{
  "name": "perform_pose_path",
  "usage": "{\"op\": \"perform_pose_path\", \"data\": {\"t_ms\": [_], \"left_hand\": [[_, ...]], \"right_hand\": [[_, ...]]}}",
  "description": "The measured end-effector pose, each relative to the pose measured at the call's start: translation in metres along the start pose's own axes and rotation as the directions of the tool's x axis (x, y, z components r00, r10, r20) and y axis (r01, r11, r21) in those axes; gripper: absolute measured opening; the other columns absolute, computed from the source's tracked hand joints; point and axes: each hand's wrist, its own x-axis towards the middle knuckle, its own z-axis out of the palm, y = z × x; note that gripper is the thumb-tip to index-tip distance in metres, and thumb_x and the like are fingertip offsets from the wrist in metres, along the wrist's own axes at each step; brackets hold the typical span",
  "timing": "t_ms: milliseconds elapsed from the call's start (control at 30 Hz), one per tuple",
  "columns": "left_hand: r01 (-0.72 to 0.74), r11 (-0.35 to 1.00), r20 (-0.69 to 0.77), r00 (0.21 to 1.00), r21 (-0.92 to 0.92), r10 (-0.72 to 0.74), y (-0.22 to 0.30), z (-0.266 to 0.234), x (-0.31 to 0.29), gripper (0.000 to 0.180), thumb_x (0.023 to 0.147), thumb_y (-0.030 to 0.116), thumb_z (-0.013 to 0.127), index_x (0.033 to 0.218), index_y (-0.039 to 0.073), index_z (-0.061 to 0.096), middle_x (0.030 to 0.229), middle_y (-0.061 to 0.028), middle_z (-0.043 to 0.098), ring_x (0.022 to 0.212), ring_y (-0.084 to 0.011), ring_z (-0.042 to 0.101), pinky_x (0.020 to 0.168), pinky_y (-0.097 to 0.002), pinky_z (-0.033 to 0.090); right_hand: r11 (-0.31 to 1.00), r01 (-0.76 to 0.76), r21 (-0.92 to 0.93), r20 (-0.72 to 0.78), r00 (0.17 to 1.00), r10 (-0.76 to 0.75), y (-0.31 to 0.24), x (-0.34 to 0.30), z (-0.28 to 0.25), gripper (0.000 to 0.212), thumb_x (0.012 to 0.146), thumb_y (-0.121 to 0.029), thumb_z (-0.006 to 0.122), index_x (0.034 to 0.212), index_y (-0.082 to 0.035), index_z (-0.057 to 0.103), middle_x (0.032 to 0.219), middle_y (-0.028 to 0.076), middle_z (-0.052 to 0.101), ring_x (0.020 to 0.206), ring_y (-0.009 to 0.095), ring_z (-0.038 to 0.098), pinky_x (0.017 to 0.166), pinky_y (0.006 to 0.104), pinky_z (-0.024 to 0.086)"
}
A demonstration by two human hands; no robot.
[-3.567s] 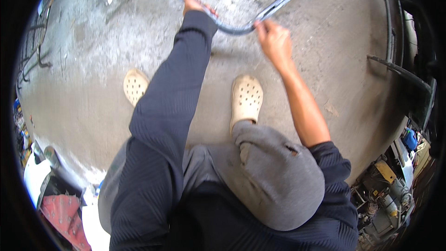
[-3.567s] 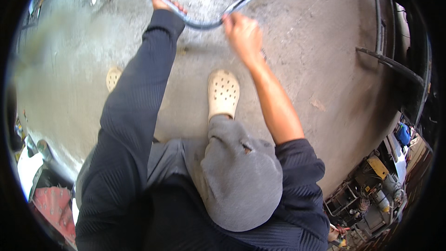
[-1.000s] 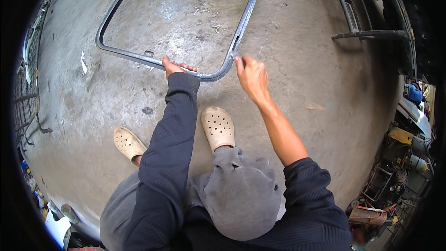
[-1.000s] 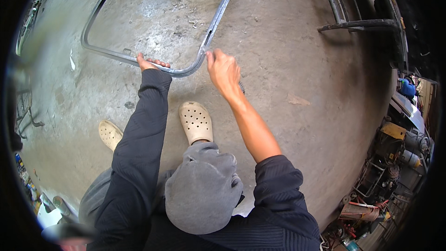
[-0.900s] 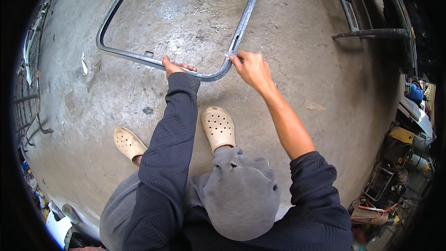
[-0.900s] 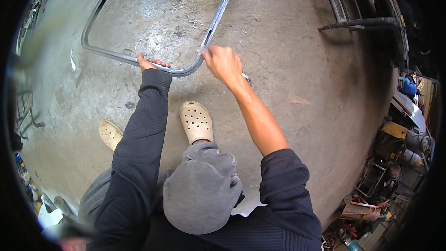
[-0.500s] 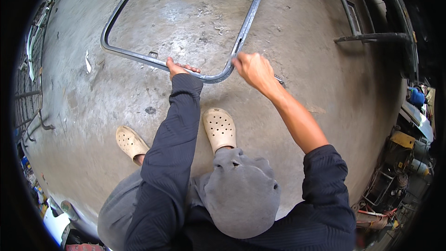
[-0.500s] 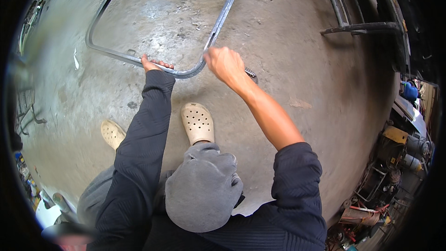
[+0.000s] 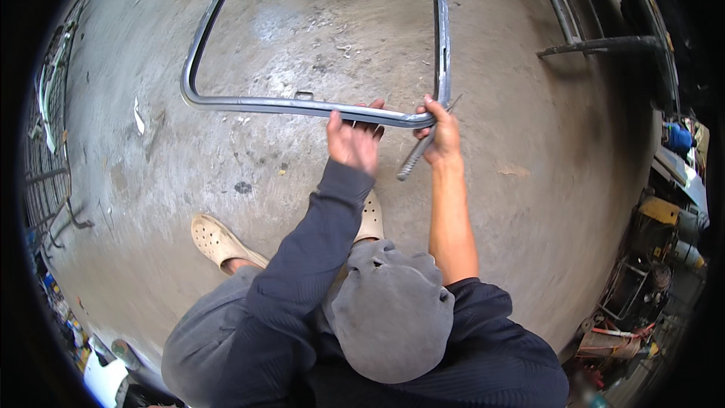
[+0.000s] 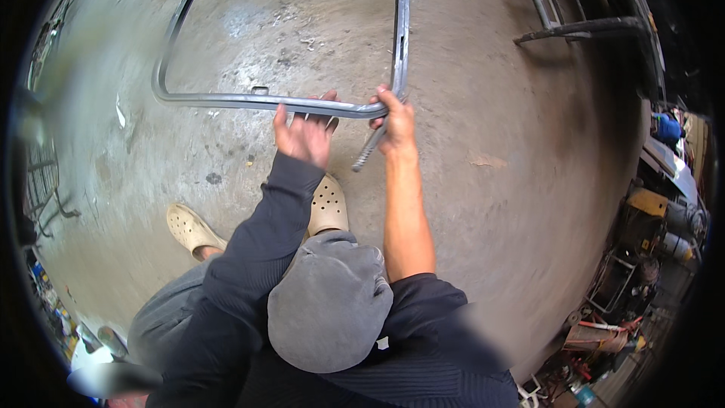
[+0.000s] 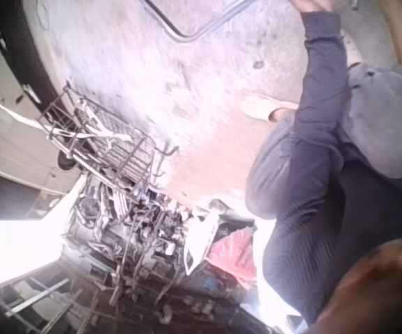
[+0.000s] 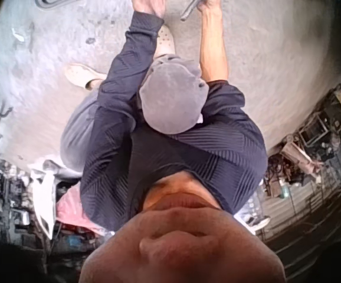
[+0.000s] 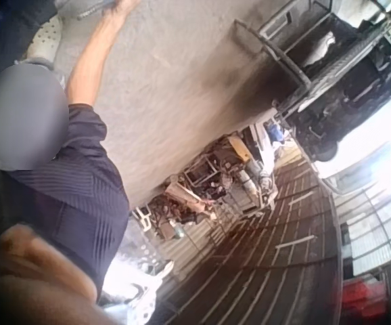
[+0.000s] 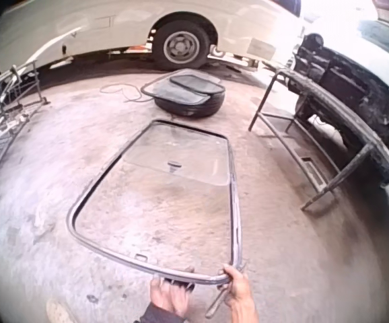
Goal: The person sits on the floor and uses a metal scraper to remove old sealant from the perimeter of a car windshield frame. They work methodically along the edges, scraping away residue.
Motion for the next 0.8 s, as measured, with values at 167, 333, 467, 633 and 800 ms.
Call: {"op": "perform_pose_path", "data": {"t_ms": [167, 333, 467, 633, 800], "left_hand": [[-0.179, 0.963, -0.013, 0.983, -0.203, 0.181, 0.079, -0.041, 0.031, 0.112, 0.071, 0.088, 0.022, 0.136, -0.002, 0.032, 0.138, -0.0270, 0.039, 0.131, -0.0357, 0.036, 0.110, -0.0518, 0.023], [-0.217, 0.967, -0.419, 0.897, -0.136, 0.142, 0.108, 0.008, 0.049, 0.060, 0.082, 0.069, 0.043, 0.065, 0.012, 0.034, 0.053, -0.0015, 0.033, 0.050, -0.0183, 0.035, 0.063, -0.0380, 0.039], [-0.179, 0.977, -0.462, 0.881, -0.114, 0.107, 0.099, 0.013, 0.043, 0.056, 0.083, 0.064, 0.043, 0.065, 0.012, 0.035, 0.053, -0.0017, 0.035, 0.049, -0.0182, 0.036, 0.060, -0.0349, 0.039], [-0.178, 0.973, -0.470, 0.878, -0.147, 0.090, 0.096, 0.002, 0.049, 0.056, 0.083, 0.064, 0.043, 0.064, 0.012, 0.035, 0.052, -0.0016, 0.035, 0.047, -0.0174, 0.035, 0.059, -0.0341, 0.039], [-0.174, 0.972, -0.484, 0.872, -0.161, 0.075, 0.081, 0.002, 0.049, 0.056, 0.083, 0.064, 0.043, 0.063, 0.012, 0.035, 0.052, -0.0019, 0.034, 0.048, -0.0173, 0.035, 0.059, -0.0340, 0.039]], "right_hand": [[0.976, -0.014, -0.215, 0.044, 0.999, 0.024, -0.053, 0.021, -0.030, 0.024, 0.082, -0.021, 0.067, 0.095, -0.004, 0.057, 0.070, 0.007, 0.062, 0.040, 0.005, 0.045, 0.036, 0.0197, 0.036], [0.866, -0.100, -0.489, -0.055, 0.995, 0.084, -0.045, 0.019, -0.041, 0.051, 0.086, -0.053, 0.058, 0.100, -0.004, 0.055, 0.076, 0.008, 0.059, 0.045, 0.008, 0.042, 0.040, 0.0228, 0.036], [0.772, -0.343, -0.536, -0.307, 0.930, 0.200, -0.036, -0.008, -0.060, 0.070, 0.088, -0.071, 0.031, 0.105, -0.006, 0.052, 0.088, 0.010, 0.052, 0.049, 0.011, 0.039, 0.044, 0.0284, 0.036], [0.771, -0.175, -0.613, -0.221, 0.974, 0.046, -0.035, -0.018, -0.072, 0.051, 0.094, -0.050, 0.043, 0.100, -0.001, 0.055, 0.074, 0.004, 0.053, 0.046, 0.011, 0.043, 0.043, 0.0277, 0.037], [0.448, -0.109, -0.887, -0.234, 0.944, -0.234, -0.033, -0.014, -0.062, 0.036, 0.089, -0.030, 0.057, 0.078, 0.004, 0.063, 0.069, 0.018, 0.064, 0.058, 0.025, 0.064, 0.052, 0.0382, 0.048]]}}
